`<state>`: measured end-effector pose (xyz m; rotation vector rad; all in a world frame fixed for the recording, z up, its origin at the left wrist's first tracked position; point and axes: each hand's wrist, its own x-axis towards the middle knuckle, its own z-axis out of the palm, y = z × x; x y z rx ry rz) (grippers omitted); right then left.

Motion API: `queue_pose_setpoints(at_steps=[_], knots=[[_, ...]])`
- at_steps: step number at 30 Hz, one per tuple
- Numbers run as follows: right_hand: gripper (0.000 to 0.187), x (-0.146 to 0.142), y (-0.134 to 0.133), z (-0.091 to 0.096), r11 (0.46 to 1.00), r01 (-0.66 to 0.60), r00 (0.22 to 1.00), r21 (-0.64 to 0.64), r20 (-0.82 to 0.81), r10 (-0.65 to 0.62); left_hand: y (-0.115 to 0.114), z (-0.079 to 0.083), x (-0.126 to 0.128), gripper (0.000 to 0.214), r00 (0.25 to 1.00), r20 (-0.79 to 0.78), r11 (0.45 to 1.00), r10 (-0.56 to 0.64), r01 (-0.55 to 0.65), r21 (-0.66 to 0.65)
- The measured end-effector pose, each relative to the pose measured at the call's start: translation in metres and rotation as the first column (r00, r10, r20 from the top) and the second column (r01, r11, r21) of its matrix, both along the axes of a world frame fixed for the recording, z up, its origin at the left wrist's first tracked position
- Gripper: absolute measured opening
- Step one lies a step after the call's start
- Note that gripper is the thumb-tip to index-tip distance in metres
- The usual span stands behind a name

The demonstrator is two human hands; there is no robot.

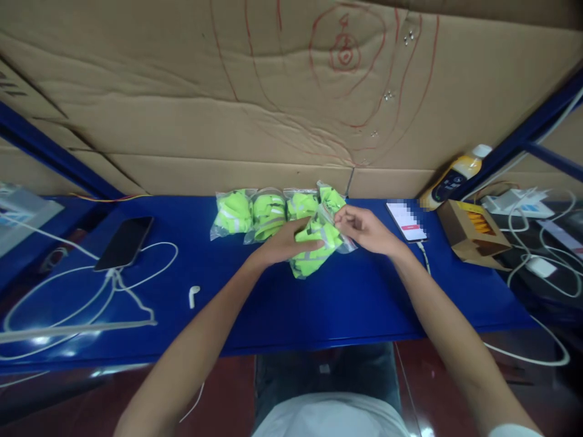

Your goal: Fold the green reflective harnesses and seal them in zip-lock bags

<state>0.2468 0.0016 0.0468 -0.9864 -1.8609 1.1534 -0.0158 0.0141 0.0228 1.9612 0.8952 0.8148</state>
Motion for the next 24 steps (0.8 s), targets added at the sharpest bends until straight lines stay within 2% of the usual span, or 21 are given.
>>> queue_pose_setpoints(at_steps=[3,4,6,8,9,10,12,13,14,15,16,19,24], knots=[[0.046,0.010,0.009,0.016,0.968,-0.150,0.986,-0.203,0.034,0.160,0.006,0.011,0.002,0.062,0.988,-0.088,0.992,-0.128,0.125,-0.032],[0.046,0.012,0.011,0.018,0.954,-0.177,0.982,-0.241,0.027,0.189,0.008,0.013,0.003,0.067,0.985,-0.117,0.992,-0.129,0.128,-0.016],[0.043,0.015,0.010,0.014,0.942,-0.182,0.983,-0.281,-0.042,0.177,0.009,0.013,0.004,0.071,0.981,-0.176,0.993,-0.075,0.090,0.075],[0.042,0.011,0.007,0.000,0.956,-0.123,0.985,-0.265,-0.154,0.084,0.006,0.009,0.006,0.064,0.977,-0.208,0.963,0.051,0.007,0.271],[0.043,0.008,0.005,-0.010,0.962,-0.089,0.977,-0.259,-0.211,0.033,0.003,0.007,0.007,0.059,0.970,-0.199,0.914,0.142,-0.052,0.401],[0.045,0.004,0.003,-0.020,0.963,-0.062,0.965,-0.262,-0.263,-0.009,0.001,0.004,0.008,0.055,0.955,-0.170,0.835,0.243,-0.117,0.537],[0.050,-0.006,-0.001,-0.039,0.956,-0.042,0.936,-0.291,-0.347,-0.065,-0.005,-0.001,0.011,0.043,0.914,-0.079,0.625,0.399,-0.208,0.752],[0.051,-0.011,-0.003,-0.047,0.950,-0.048,0.921,-0.310,-0.382,-0.078,-0.008,-0.003,0.014,0.034,0.903,-0.048,0.537,0.427,-0.210,0.817],[0.052,-0.015,-0.004,-0.053,0.943,-0.058,0.906,-0.326,-0.414,-0.087,-0.012,-0.004,0.017,0.024,0.905,-0.038,0.477,0.424,-0.187,0.858],[0.051,-0.018,-0.005,-0.057,0.939,-0.070,0.891,-0.338,-0.444,-0.093,-0.016,-0.005,0.022,0.015,0.916,-0.050,0.448,0.398,-0.147,0.882],[0.049,-0.020,-0.007,-0.060,0.936,-0.077,0.876,-0.343,-0.472,-0.101,-0.020,-0.007,0.027,0.010,0.930,-0.070,0.439,0.362,-0.104,0.893],[0.041,-0.023,-0.013,-0.061,0.940,-0.078,0.831,-0.331,-0.543,-0.122,-0.032,-0.012,0.041,0.025,0.945,-0.085,0.452,0.314,-0.071,0.889],[0.041,-0.025,-0.018,-0.063,0.945,-0.095,0.785,-0.314,-0.607,-0.123,-0.041,-0.014,0.050,0.031,0.913,-0.063,0.577,0.403,-0.200,0.792]])
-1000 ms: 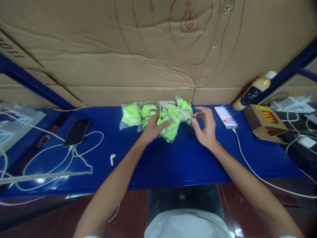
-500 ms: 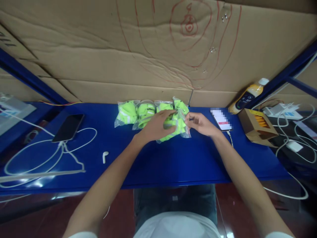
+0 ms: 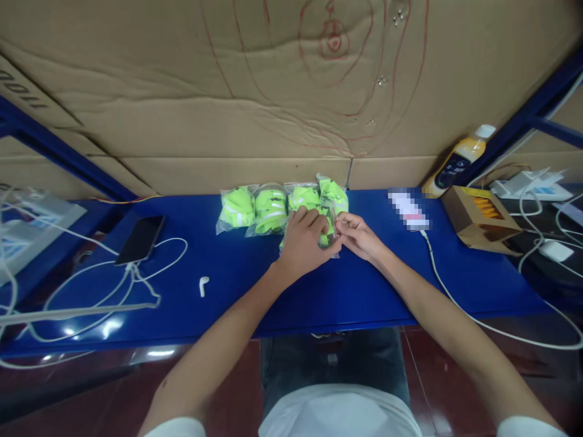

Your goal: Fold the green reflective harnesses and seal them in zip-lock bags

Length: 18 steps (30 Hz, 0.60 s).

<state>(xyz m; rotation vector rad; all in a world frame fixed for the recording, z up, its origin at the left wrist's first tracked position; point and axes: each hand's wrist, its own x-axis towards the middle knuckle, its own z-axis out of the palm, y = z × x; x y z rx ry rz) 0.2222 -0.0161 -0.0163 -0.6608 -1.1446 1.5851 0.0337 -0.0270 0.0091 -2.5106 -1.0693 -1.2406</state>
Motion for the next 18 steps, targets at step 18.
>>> queue_pose_setpoints(at_steps=[18], knots=[[0.030,-0.003,-0.007,0.012,0.972,0.024,0.978,0.235,0.197,-0.072,0.001,0.022,-0.014,0.028,0.972,-0.205,0.978,-0.116,0.075,-0.196]])
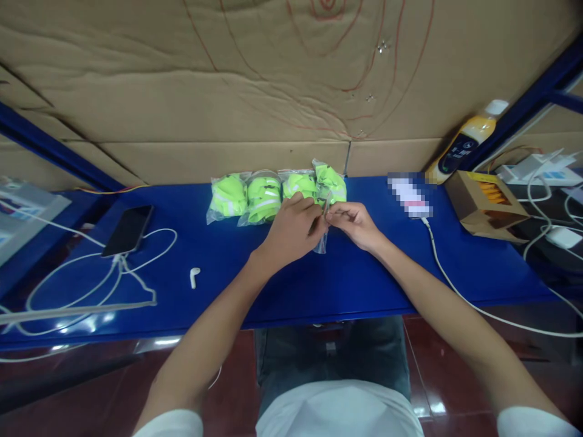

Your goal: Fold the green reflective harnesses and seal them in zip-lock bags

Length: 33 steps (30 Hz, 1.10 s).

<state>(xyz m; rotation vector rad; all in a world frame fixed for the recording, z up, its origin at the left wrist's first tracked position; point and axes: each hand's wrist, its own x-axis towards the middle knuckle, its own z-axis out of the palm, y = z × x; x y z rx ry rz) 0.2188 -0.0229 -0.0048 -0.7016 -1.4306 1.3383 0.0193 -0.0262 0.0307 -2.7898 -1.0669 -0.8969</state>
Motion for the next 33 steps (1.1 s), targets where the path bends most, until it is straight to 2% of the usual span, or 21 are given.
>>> queue_pose_setpoints(at_steps=[6,10,12,14,17,19,20,22,24,25,26,28,30,33], knots=[[0.027,0.000,-0.002,0.001,1.000,0.008,0.998,0.025,0.058,-0.009,-0.007,0.005,-0.001,0.021,0.999,0.039,0.998,0.036,-0.034,-0.061],[0.029,0.000,-0.002,0.003,1.000,0.005,0.996,0.017,0.087,-0.006,-0.001,0.007,-0.004,0.026,0.980,0.163,0.961,-0.117,0.153,-0.229],[0.031,-0.001,-0.001,0.002,0.999,0.033,0.995,0.000,0.092,-0.032,0.002,0.006,-0.004,0.028,0.958,0.257,0.953,-0.130,0.192,-0.233],[0.030,-0.002,0.001,0.000,0.996,0.094,0.992,-0.002,0.086,-0.093,0.006,0.002,-0.005,0.026,0.925,0.378,0.980,-0.035,0.106,-0.167],[0.021,-0.004,0.005,-0.003,0.971,0.237,0.966,0.031,0.096,-0.239,0.011,-0.004,-0.007,0.026,0.780,0.615,0.992,0.117,-0.062,-0.110],[0.016,-0.004,0.004,-0.002,0.936,0.346,0.929,0.069,0.113,-0.352,0.013,-0.007,-0.007,0.028,0.689,0.710,0.989,0.145,-0.096,-0.108],[0.012,-0.004,0.002,0.000,0.905,0.410,0.899,0.109,0.121,-0.422,0.012,-0.009,-0.006,0.030,0.670,0.729,0.990,0.142,-0.100,-0.100],[0.011,-0.004,-0.004,0.006,0.801,0.519,0.808,0.298,0.135,-0.574,0.008,-0.012,-0.002,0.029,0.685,0.719,0.993,0.116,-0.098,-0.067],[0.010,-0.004,-0.012,0.013,0.684,0.472,0.749,0.556,0.157,-0.644,0.002,-0.016,0.005,0.028,0.727,0.680,0.995,0.094,-0.094,-0.037],[0.007,-0.004,-0.015,0.015,0.648,0.388,0.744,0.655,0.192,-0.639,-0.002,-0.018,0.008,0.027,0.750,0.655,0.995,0.088,-0.093,-0.028],[0.004,-0.004,-0.017,0.017,0.641,0.298,0.747,0.708,0.246,-0.618,-0.004,-0.021,0.011,0.027,0.770,0.631,0.995,0.089,-0.097,-0.022],[0.009,-0.005,-0.020,0.018,0.695,0.206,0.733,0.689,0.362,-0.576,-0.008,-0.027,0.015,0.027,0.794,0.597,0.990,0.111,-0.141,0.003],[0.019,-0.007,-0.021,0.016,0.748,0.250,0.678,0.615,0.440,-0.588,-0.009,-0.033,0.019,0.025,0.790,0.596,0.973,0.145,-0.225,0.061],[0.024,-0.010,-0.020,0.016,0.787,0.345,0.608,0.511,0.517,-0.602,-0.010,-0.038,0.023,0.022,0.764,0.624,0.941,0.163,-0.310,0.133]])
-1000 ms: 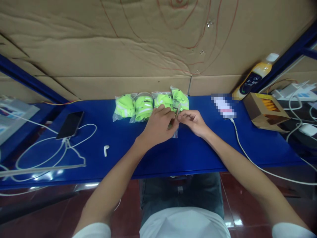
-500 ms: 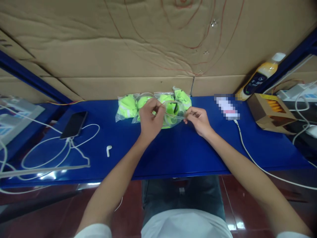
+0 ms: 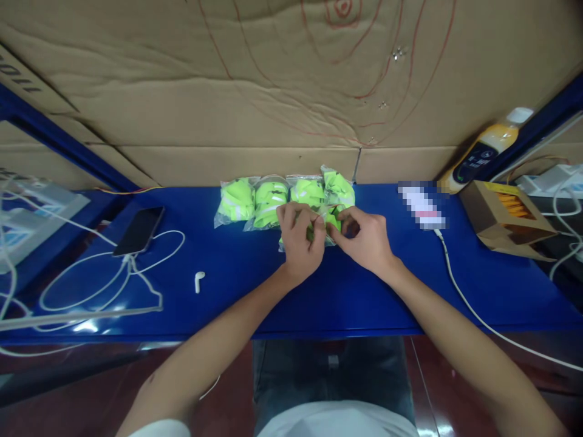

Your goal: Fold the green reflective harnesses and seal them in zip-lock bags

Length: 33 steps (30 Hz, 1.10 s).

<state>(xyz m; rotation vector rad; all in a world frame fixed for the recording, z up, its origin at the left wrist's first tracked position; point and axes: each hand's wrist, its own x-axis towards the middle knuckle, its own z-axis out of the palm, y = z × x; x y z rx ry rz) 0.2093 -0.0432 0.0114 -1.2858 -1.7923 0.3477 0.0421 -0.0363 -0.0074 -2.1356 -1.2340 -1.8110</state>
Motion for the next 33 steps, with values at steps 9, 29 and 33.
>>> queue_pose_setpoints(at_steps=[9,29,33], knots=[[0.030,0.005,0.006,0.004,0.956,-0.244,0.968,-0.163,-0.097,0.230,-0.001,-0.003,-0.001,0.017,0.982,-0.114,0.988,-0.153,0.153,-0.008],[0.043,-0.009,0.015,-0.021,0.770,-0.438,0.621,-0.464,-0.775,-0.113,0.004,0.010,-0.017,0.005,0.829,-0.264,0.870,-0.492,0.463,-0.166],[0.037,-0.009,0.018,-0.026,0.824,-0.379,0.586,-0.422,-0.798,-0.139,0.022,0.012,-0.035,0.018,0.913,-0.103,0.915,-0.395,0.381,-0.134]])
